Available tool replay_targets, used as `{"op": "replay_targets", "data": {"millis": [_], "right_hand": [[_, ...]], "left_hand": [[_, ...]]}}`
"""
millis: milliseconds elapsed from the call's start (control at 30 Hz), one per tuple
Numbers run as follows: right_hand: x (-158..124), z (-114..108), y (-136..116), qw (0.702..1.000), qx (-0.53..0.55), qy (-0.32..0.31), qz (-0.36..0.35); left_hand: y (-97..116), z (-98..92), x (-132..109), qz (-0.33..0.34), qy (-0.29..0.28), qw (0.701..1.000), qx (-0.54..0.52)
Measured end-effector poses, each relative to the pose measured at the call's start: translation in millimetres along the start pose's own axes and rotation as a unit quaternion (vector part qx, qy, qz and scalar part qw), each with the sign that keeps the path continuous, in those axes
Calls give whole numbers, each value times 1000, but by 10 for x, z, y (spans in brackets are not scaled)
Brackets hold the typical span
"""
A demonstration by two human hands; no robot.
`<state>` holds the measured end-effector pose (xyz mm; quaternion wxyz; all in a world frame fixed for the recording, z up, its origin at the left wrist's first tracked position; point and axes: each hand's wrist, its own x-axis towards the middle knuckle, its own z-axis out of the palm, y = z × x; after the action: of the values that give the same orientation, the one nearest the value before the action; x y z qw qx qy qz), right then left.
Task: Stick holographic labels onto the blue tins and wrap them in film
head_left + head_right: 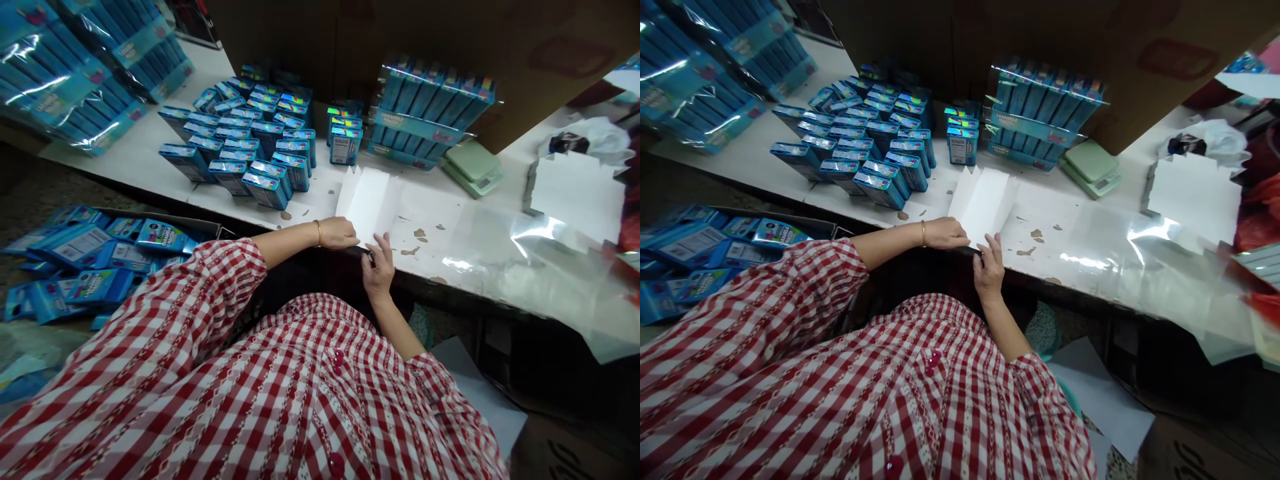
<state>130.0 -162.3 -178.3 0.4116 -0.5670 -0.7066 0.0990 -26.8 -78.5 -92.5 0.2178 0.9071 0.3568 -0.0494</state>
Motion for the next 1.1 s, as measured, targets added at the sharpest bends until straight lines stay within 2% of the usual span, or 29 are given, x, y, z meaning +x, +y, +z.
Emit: {"op": "replay_targets", "data": {"millis": [133,300,533,733,967,1100], "right_hand": [[-26,43,-45,994,72,40,74],[-40,1,-27,990,117,27,79],[-87,-24,-39,988,141,10,66],[-97,8,-65,990,128,25,61],[-45,-27,-142,995,86,-17,45],[71,-18,-184,997,37,-42,58]], "left_hand": [[-8,-29,10,9,-18,999,-44],[10,-27,76,-78,-11,995,-69],[33,-47,101,-90,-42,988,-115],[-3,9,99,-46,-15,992,-114],[-65,-3,82,-32,-24,988,-147],[-95,25,42,-51,-66,968,-238]]}}
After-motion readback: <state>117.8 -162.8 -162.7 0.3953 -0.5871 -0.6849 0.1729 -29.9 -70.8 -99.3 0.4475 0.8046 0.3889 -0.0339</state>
